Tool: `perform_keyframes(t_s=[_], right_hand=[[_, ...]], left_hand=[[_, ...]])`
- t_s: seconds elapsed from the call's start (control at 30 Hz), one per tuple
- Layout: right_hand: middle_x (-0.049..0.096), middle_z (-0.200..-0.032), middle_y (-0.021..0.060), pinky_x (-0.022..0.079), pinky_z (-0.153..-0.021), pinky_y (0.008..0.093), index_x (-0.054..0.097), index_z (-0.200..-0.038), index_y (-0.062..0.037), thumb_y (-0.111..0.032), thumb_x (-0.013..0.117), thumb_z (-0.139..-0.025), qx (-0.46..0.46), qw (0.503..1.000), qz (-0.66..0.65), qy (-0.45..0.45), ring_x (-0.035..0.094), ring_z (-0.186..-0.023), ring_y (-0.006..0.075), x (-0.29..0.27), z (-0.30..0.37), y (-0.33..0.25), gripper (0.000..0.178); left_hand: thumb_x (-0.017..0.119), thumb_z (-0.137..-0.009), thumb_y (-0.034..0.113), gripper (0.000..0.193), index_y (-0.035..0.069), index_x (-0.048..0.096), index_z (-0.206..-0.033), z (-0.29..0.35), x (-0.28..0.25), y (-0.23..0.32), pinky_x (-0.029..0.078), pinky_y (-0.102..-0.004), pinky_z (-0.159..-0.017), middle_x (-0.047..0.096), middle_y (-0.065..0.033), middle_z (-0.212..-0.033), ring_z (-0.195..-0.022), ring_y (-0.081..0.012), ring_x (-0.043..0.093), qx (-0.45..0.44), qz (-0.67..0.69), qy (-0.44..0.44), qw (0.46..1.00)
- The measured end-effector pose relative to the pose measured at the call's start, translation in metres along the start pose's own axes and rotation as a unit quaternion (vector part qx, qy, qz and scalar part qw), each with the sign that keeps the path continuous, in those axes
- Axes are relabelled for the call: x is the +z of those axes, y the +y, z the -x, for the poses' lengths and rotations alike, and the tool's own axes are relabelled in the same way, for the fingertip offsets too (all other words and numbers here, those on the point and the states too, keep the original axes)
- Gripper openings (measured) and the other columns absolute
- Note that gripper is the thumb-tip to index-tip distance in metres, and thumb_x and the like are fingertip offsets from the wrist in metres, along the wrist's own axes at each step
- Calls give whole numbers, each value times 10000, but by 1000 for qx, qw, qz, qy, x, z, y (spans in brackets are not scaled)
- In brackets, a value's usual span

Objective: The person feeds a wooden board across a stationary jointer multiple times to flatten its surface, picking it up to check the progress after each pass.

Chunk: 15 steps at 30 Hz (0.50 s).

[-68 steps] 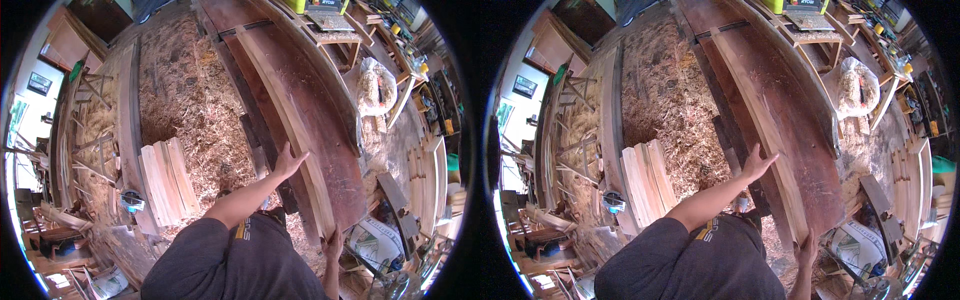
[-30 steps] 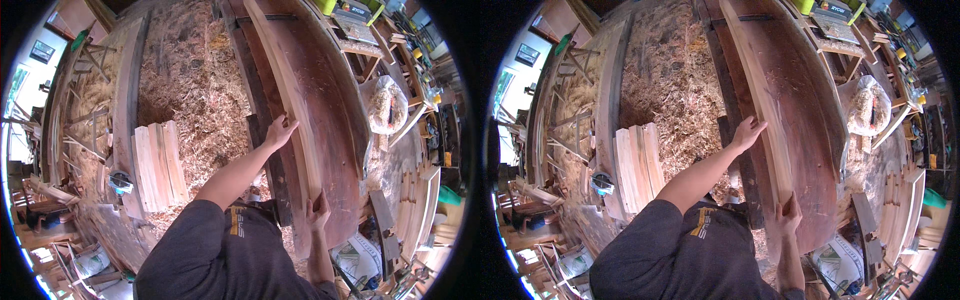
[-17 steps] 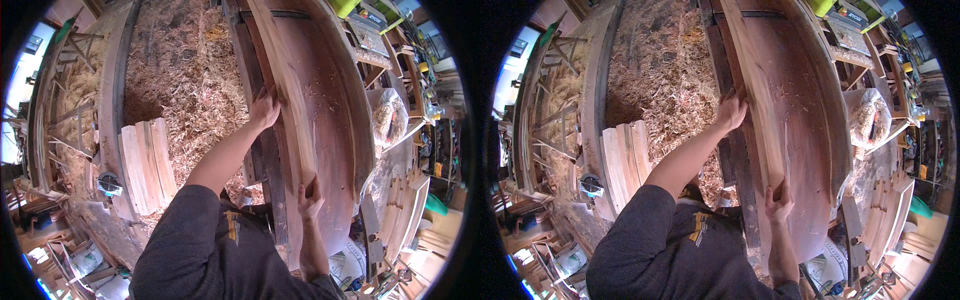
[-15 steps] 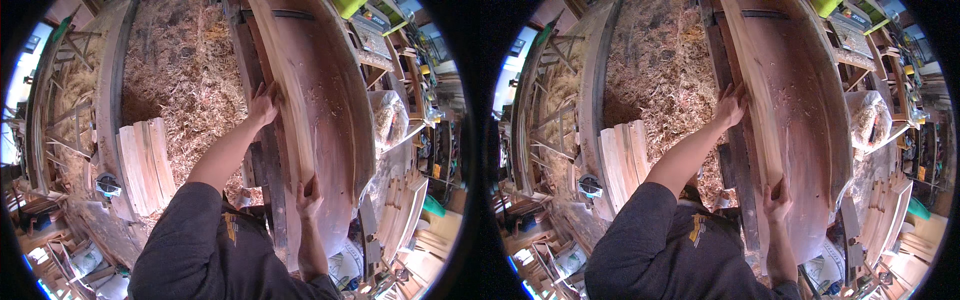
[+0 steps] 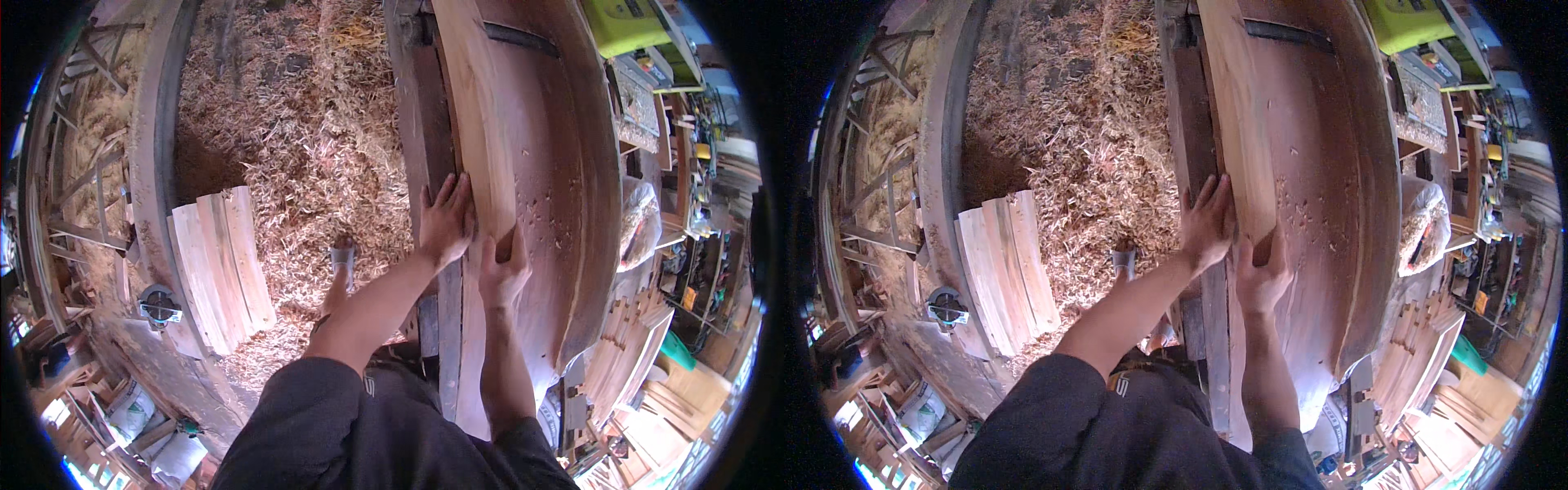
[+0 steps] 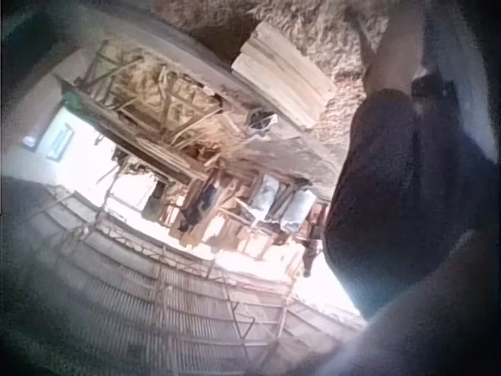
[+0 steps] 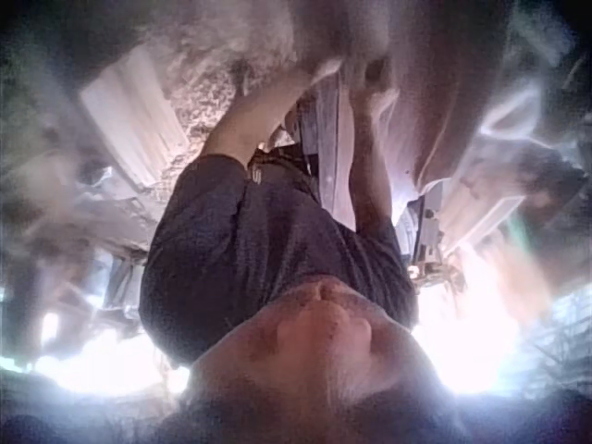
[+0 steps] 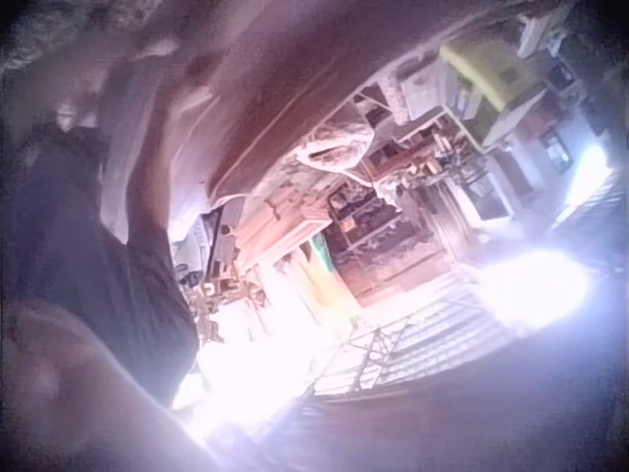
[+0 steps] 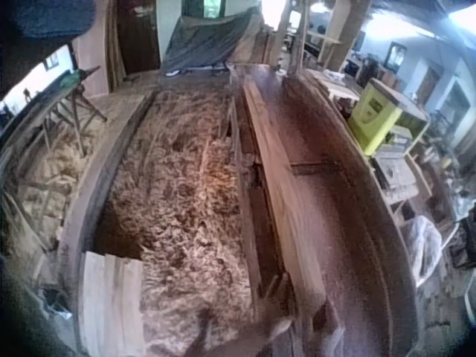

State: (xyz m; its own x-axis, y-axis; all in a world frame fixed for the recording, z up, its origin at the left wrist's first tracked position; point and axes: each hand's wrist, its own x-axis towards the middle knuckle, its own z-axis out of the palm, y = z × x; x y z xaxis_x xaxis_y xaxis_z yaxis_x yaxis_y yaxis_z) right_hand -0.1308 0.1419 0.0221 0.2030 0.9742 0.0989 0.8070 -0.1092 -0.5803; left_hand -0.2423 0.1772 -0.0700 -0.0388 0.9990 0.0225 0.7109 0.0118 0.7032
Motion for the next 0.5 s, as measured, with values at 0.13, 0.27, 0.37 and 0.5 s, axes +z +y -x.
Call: perform_keyframes(t_s=[0.13,0.27,0.37,0.5], right_hand=[[732,-1061,252,590,-770,448,611,-1344,22,-232,758,-845,-40,999,16,28,744,-952,394,37,-59,-22,579],[740,-1004,244,585,-786,446,648,-1295,30,-241,749,-840,-69,996,29,58,750,-922,371,66,-111,-48,539],[742,-947,228,580,-774,451,671,-1233,32,-244,736,-838,-39,998,35,41,751,-889,360,79,-147,-72,486],[736,-835,175,564,-722,460,705,-1026,-14,-295,728,-828,-5,999,28,16,739,-795,363,100,-190,-106,344]], left_hand=[[481,-1015,260,538,44,443,-1507,0,-3,-4,256,-681,-1143,434,-89,-1594,-1491,-288,370,8,15,-2,1000],[488,-1013,264,549,48,435,-1515,-2,-2,-4,253,-684,-1142,429,-83,-1595,-1490,-283,365,1,31,-13,999],[511,-1003,251,565,60,420,-1527,-1,-5,-4,265,-693,-1139,448,-78,-1579,-1484,-276,363,-10,31,-17,999],[541,-986,273,608,64,405,-1540,-2,-9,-5,325,-714,-1096,460,-73,-1569,-1475,-267,357,-7,33,-5,999]])
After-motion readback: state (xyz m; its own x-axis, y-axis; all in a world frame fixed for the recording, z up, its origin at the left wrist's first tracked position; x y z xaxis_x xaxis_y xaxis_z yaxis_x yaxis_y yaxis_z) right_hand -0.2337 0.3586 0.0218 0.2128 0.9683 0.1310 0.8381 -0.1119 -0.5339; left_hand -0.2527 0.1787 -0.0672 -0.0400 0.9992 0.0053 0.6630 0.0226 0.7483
